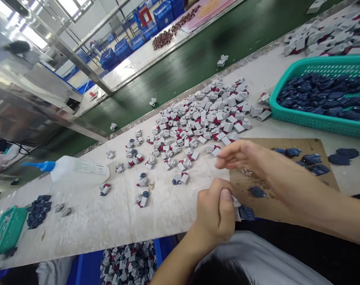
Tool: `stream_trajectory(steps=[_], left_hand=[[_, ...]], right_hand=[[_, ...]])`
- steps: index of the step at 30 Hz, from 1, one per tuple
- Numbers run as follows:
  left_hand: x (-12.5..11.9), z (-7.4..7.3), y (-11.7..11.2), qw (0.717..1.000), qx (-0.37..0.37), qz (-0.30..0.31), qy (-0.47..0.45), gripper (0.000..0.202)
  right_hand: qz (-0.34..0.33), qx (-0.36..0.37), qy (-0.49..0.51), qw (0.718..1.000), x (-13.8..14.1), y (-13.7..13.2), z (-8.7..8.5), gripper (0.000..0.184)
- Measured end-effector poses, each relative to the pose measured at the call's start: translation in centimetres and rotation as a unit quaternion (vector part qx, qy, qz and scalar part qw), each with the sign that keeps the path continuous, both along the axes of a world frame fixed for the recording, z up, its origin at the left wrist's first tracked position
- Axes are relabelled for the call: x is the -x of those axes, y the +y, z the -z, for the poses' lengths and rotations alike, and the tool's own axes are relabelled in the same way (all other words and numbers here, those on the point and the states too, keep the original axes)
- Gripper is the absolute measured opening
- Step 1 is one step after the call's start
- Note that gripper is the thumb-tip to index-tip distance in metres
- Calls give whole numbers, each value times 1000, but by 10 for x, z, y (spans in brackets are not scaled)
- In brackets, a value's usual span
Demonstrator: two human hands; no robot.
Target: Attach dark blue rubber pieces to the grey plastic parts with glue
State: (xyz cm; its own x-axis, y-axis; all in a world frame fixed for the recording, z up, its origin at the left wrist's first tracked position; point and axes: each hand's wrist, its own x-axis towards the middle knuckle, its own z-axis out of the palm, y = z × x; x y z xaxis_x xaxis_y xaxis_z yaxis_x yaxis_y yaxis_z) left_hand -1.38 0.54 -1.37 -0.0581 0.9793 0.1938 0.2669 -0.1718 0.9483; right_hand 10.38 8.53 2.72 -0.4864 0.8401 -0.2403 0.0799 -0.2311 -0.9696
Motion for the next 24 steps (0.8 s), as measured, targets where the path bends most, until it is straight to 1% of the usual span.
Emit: stream_trajectory(steps=[1,2,4,6,10,14,16,19,21,22,24], left_hand=[[-2,0,0,1000,-3,-5,6,33],[-4,-1,-1,1000,-7,-14,14,33],[-6,-4,-3,998,-31,-43,32,33],[-7,-5,-5,994,-69,-78,44,33],[-10,-3,-9,983,-128,-121,50,34],[-13,1,-19,975,-151,-152,52,33],[-10,0,-26,971,-154,-175,54,32],[6,1,-37,972,-120,-180,87,30],[27,5,-42,967,-60,-177,171,27],[39,8,-44,957,-25,-182,224,27],[63,15,-47,925,28,-211,316,26]], right_hand=[[26,19,26,999,11,-3,-3,58],[19,44,46,998,21,-6,-6,58],[-21,94,74,993,36,-14,-9,55],[-37,114,89,989,43,-21,-10,55],[-26,100,130,986,44,-29,-16,59],[-12,95,165,982,44,-38,-23,57],[-20,88,161,983,49,-45,-21,57],[-65,37,116,990,69,-52,-5,57],[-99,-22,88,991,90,-54,9,58],[-112,-55,82,989,100,-52,15,58],[-123,-114,80,983,112,-46,21,57]])
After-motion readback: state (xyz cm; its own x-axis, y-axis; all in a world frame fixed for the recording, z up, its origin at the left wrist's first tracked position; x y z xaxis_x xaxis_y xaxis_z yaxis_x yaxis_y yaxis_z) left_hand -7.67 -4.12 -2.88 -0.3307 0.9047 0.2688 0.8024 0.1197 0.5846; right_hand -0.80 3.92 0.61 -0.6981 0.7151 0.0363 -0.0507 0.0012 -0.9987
